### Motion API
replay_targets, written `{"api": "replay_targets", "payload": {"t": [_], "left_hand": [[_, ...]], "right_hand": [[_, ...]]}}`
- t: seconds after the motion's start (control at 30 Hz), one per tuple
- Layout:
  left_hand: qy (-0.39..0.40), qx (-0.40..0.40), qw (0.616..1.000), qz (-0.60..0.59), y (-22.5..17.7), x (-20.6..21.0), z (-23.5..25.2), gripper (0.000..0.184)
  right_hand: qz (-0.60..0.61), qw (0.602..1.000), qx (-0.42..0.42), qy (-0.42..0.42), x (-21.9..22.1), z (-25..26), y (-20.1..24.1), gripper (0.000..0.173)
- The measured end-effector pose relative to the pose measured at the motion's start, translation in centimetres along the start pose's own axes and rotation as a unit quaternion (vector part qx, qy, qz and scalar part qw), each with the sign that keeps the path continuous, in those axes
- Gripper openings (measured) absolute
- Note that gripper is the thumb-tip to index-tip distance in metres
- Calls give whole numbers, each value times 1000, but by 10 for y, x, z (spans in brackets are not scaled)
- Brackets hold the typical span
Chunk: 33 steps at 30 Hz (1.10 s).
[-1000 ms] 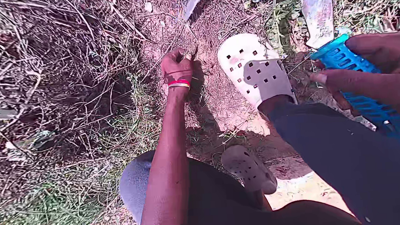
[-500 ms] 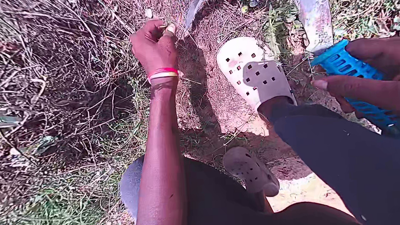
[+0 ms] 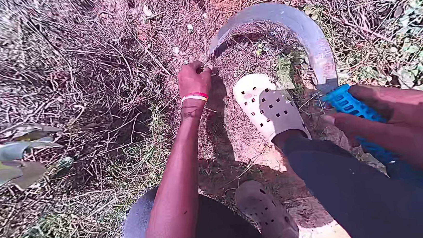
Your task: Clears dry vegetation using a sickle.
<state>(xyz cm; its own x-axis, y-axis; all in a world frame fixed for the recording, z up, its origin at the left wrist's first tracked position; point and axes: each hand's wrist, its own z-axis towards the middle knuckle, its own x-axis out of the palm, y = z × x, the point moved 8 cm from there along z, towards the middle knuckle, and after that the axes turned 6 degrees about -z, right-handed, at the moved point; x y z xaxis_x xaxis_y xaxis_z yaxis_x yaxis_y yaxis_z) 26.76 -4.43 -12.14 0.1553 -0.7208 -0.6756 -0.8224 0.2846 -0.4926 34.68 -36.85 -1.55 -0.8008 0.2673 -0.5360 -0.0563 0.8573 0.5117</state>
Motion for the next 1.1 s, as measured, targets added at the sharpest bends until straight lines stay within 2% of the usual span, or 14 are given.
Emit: {"api": "replay_targets", "payload": {"t": [0.1,0.17,0.23,0.27,0.37,0.4,0.43,0.5,0.6,0.7,0.83,0.97,1.03,1.1], "left_hand": [[89,85,984,125,4,-22,-14,27],[184,132,949,219,16,-24,-31,22],[238,132,916,296,36,-17,-53,22],[246,116,909,315,46,-12,-63,35],[232,67,928,282,67,9,-86,104],[230,60,933,269,70,19,-92,116],[233,48,932,275,72,29,-97,119],[221,36,930,290,75,43,-106,106],[159,81,954,239,82,42,-117,63],[130,108,966,196,85,31,-118,43],[96,120,981,118,76,-3,-113,39],[45,156,984,74,68,-71,-127,36],[0,172,982,81,86,-121,-144,36],[-35,171,982,70,131,-188,-161,45]], "right_hand": [[44,999,-22,-10,-6,3,2,19],[63,998,-13,-9,-10,4,-3,20],[73,997,10,-7,-9,4,-9,23],[74,997,12,-5,-9,5,-11,23],[55,998,-6,-2,-7,10,-10,24],[46,999,-12,-2,-6,11,-8,24],[40,999,-17,-2,-5,12,-5,24],[33,999,-25,6,-2,15,1,24],[14,999,-46,16,4,18,11,25],[-15,997,-67,18,8,20,12,31],[-48,995,-84,27,14,24,12,33],[-61,993,-91,32,15,28,15,32],[-67,993,-87,38,14,28,13,32],[-69,994,-75,42,14,30,13,31]]}}
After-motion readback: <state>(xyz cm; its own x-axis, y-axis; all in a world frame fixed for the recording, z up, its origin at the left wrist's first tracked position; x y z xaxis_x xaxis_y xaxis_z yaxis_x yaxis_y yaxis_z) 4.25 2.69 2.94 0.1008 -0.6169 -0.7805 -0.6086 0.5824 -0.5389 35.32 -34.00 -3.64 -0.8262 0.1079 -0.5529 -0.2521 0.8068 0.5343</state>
